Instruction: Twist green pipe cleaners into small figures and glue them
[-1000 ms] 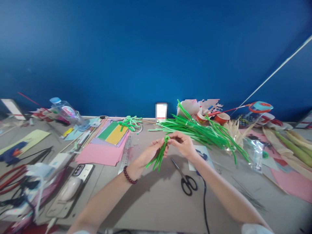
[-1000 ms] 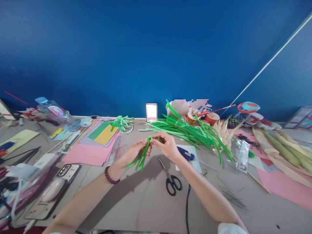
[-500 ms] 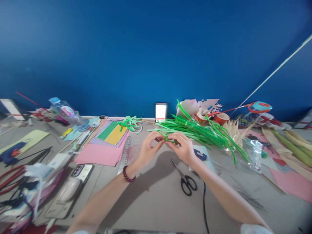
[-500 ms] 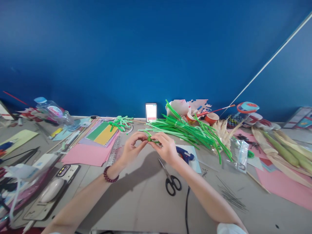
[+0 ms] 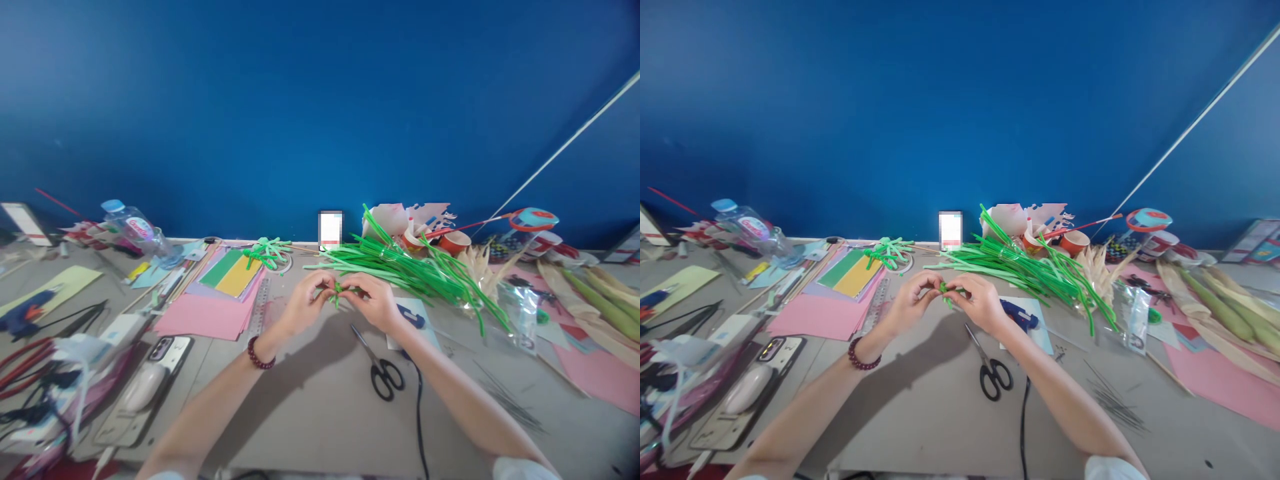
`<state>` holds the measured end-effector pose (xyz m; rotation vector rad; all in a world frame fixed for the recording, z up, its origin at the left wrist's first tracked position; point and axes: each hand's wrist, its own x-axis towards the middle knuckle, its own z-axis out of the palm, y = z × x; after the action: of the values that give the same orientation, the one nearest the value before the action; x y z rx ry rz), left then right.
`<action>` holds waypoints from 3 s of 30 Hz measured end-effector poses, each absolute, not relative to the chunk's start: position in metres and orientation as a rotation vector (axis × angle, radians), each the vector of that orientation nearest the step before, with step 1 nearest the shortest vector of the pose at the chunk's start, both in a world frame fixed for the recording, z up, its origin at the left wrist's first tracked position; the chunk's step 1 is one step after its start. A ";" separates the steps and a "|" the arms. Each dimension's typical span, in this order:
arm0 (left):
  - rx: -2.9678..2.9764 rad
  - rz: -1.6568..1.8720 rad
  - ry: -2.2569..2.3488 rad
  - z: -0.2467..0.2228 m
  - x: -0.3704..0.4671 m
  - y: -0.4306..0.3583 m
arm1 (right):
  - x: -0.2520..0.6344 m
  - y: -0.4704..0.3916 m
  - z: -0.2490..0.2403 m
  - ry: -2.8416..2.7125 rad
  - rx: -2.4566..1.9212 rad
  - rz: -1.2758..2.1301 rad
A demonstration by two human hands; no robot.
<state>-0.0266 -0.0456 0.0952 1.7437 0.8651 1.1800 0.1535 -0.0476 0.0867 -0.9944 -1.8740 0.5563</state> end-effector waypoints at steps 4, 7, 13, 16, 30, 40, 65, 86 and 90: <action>1.584 1.191 0.863 0.091 -0.025 -0.045 | 0.152 -0.047 0.085 -1.754 -1.047 0.670; 1.531 1.208 0.880 0.089 -0.023 -0.046 | 0.151 -0.046 0.082 -1.617 -1.097 0.794; 1.483 1.260 0.978 0.084 -0.019 -0.047 | 0.149 -0.048 0.080 -1.569 -1.069 0.920; 1.466 1.253 1.014 0.083 -0.019 -0.047 | 0.148 -0.049 0.080 -1.548 -1.066 0.950; 1.759 1.295 0.958 0.077 -0.021 -0.046 | 0.147 -0.056 0.083 -1.814 -0.962 0.467; 1.570 1.312 0.887 0.075 -0.016 -0.049 | 0.145 -0.059 0.087 -1.690 -1.057 0.571; 0.898 0.916 0.744 0.098 -0.014 -0.059 | 0.153 -0.043 0.082 -1.337 -0.886 1.500; 0.938 1.016 0.857 0.089 -0.013 -0.054 | 0.150 -0.043 0.087 -1.431 -1.065 1.223; 0.850 0.986 0.796 0.091 -0.012 -0.055 | 0.150 -0.044 0.085 -1.479 -1.007 1.195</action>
<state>-0.0123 -0.0549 0.0914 0.8503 0.7958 0.9858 0.1503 -0.0437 0.0853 -1.0071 -1.4795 1.1948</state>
